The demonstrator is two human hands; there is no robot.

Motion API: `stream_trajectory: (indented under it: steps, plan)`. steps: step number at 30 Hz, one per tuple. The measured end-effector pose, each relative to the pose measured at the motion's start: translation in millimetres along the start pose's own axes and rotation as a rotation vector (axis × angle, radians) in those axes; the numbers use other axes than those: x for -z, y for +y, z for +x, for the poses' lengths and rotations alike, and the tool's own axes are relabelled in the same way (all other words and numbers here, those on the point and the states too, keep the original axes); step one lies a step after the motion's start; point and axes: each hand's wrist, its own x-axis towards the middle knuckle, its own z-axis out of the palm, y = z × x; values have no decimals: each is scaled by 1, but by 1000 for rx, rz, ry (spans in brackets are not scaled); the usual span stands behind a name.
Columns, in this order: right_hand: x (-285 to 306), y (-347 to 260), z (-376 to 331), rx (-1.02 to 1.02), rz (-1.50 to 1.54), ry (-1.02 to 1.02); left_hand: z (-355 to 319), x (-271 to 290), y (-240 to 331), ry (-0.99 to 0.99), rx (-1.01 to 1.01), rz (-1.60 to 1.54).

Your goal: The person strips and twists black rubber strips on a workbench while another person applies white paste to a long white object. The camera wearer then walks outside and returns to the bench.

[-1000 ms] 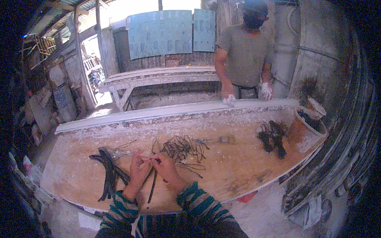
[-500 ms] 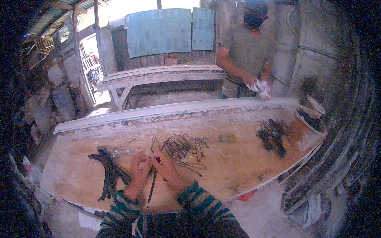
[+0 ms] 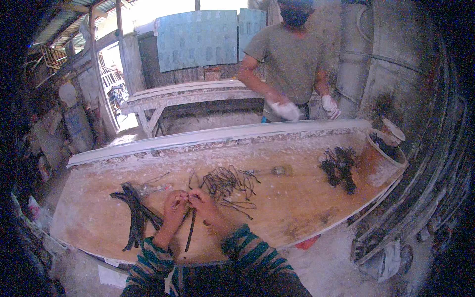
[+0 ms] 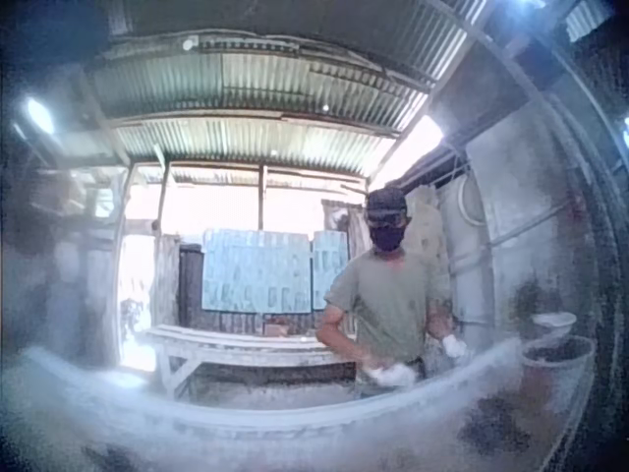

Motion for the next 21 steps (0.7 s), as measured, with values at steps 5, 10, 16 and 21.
stream_trajectory:
  steps: [5,10,16,21]
  plan:
    - [3,3,3,-131,312,-79,0,4,-17,-30,19,-82]
    - [3,10,3,-167,438,-61,2,9,-15,-3,-122,143]
    - [-4,-11,-4,-122,237,-1,6,7,-2,41,-210,279]
    - [0,-4,-1,-107,252,0,6,8,0,37,-113,259]
